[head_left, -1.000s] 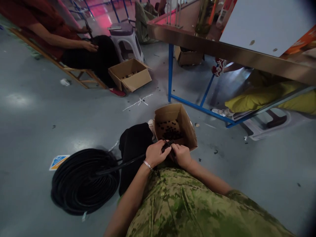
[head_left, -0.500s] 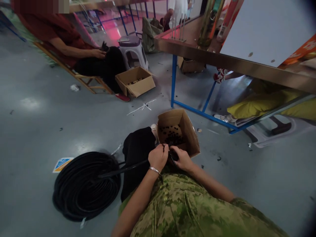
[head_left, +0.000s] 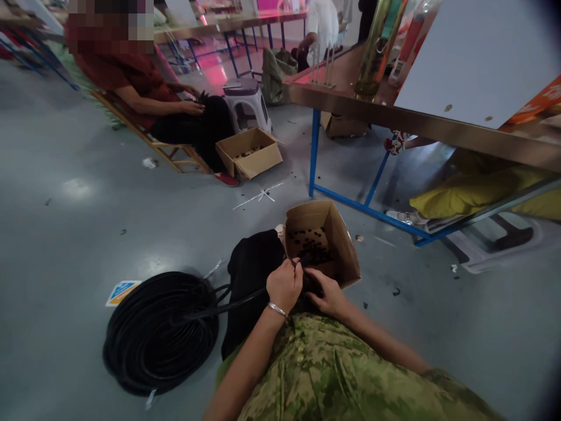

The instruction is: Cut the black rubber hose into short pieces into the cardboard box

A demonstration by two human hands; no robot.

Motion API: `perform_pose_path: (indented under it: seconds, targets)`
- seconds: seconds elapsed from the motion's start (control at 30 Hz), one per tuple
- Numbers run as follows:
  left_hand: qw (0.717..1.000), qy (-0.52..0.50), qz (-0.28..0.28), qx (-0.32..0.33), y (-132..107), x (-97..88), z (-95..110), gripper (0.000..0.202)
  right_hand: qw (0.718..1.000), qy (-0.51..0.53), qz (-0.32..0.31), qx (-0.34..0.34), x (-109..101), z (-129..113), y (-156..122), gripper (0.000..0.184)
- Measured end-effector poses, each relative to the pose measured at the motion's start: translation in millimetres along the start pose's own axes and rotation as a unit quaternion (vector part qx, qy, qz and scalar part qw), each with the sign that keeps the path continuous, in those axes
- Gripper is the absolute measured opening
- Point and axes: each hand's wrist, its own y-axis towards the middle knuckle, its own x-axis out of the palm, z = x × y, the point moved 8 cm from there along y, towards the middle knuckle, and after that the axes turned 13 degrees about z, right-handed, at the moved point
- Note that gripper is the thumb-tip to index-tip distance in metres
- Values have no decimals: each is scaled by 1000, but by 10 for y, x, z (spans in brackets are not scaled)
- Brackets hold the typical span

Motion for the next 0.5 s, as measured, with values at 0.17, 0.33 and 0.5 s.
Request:
perform_pose_path:
  seconds: [0.17, 0.33, 0.5]
  targets:
    - [999, -7, 24, 32, 7, -12, 37, 37, 999, 42, 1, 23, 34, 37, 10, 67]
    - [997, 2, 48, 53, 32, 9, 74, 35, 997, 65, 11, 46, 50, 57, 37, 65]
    - [997, 0, 33, 65, 46, 73, 139, 35, 997, 49, 22, 49, -8, 64, 46, 65]
